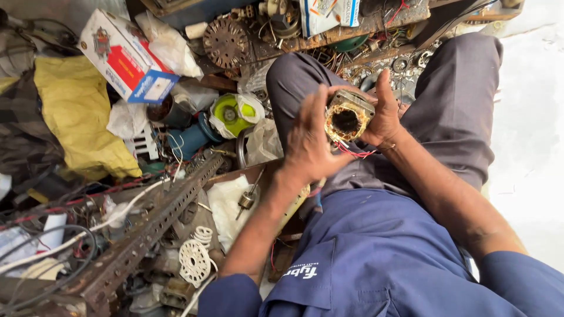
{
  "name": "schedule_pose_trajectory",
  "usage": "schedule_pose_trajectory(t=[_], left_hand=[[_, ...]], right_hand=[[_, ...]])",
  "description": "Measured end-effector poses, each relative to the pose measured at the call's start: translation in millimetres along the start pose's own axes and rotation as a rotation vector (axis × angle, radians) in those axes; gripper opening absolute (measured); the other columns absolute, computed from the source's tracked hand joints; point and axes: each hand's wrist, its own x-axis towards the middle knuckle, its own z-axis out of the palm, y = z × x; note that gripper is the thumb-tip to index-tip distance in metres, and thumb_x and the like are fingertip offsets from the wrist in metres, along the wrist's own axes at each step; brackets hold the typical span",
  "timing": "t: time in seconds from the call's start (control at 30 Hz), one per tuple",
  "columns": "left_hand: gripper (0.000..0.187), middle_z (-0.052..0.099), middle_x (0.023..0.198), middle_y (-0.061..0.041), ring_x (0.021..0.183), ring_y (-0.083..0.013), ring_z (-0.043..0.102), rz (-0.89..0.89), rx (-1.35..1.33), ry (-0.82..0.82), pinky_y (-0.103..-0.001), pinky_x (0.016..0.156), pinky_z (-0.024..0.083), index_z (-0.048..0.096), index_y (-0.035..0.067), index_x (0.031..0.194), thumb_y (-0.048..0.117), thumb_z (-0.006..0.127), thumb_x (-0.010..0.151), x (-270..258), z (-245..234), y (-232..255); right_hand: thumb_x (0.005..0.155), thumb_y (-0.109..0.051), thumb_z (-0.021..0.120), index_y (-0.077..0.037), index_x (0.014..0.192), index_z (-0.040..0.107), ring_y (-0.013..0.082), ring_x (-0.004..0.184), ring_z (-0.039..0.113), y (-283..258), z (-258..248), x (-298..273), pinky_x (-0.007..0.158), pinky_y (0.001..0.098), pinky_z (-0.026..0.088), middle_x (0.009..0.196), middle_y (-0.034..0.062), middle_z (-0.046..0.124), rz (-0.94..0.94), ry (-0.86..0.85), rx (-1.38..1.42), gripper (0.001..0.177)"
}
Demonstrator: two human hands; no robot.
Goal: Disassembling and repairing the internal components of a fan motor.
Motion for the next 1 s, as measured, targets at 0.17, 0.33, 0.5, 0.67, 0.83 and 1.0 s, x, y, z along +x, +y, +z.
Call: schedule_pose_trajectory(t=[0.17,0.33,0.5,0.67,0.83,1.0], left_hand=[[0.126,0.043,0.145,-0.029,0.135,-0.0456,0.047,-0.098,0.093,0.245,-0.055,0.113,0.040,0.015,-0.001,0.158,0.028,0.095,0.065,-15.8,44.1,11.0],[0.109,0.051,0.142,-0.024,0.129,-0.0398,0.056,-0.049,0.094,0.362,-0.052,0.114,0.044,0.019,-0.003,0.159,0.023,0.091,0.082,-13.2,57.0,1.5],[0.093,0.053,0.138,-0.027,0.127,-0.0414,0.059,0.036,0.170,0.425,-0.052,0.112,0.048,0.027,-0.006,0.152,0.020,0.088,0.085,-11.9,56.3,3.7],[0.086,0.052,0.138,-0.027,0.125,-0.0409,0.060,0.083,0.159,0.469,-0.051,0.112,0.050,0.031,-0.006,0.149,0.020,0.087,0.089,-13.0,50.7,4.6],[0.085,0.053,0.132,-0.025,0.121,-0.0418,0.060,0.085,0.068,0.476,-0.051,0.109,0.051,0.032,-0.007,0.146,0.022,0.087,0.088,-17.6,53.4,5.6],[0.086,0.052,0.132,-0.026,0.122,-0.0410,0.060,0.104,0.096,0.492,-0.049,0.108,0.054,0.029,-0.007,0.148,0.021,0.086,0.090,-19.4,58.7,3.2]], right_hand=[[0.091,-0.085,0.048,0.004,0.145,0.057,0.0269,0.119,0.067,5.0,-1.6,-4.0,0.111,0.0436,0.054,0.131,0.0178,0.067,0.010,0.028,-0.028,0.104],[0.092,-0.084,0.046,0.005,0.147,0.054,0.0282,0.123,0.066,0.2,3.1,-6.0,0.111,0.0438,0.053,0.136,0.0187,0.065,0.002,0.032,-0.021,0.105],[0.091,-0.085,0.045,0.004,0.151,0.050,0.0317,0.129,0.064,-2.0,11.2,-7.8,0.116,0.0484,0.052,0.138,0.0228,0.063,0.011,-0.001,-0.052,0.107],[0.089,-0.087,0.042,0.004,0.150,0.050,0.0339,0.129,0.063,-0.2,9.5,-6.4,0.117,0.0498,0.051,0.138,0.0251,0.062,0.004,-0.032,-0.099,0.109],[0.090,-0.088,0.039,0.003,0.149,0.052,0.0343,0.126,0.063,-2.6,7.8,-5.6,0.114,0.0489,0.051,0.136,0.0259,0.061,-0.015,-0.046,-0.161,0.110],[0.089,-0.089,0.039,0.003,0.146,0.053,0.0350,0.124,0.064,-0.8,10.6,-5.7,0.112,0.0490,0.053,0.135,0.0262,0.062,-0.013,-0.058,-0.168,0.109]])
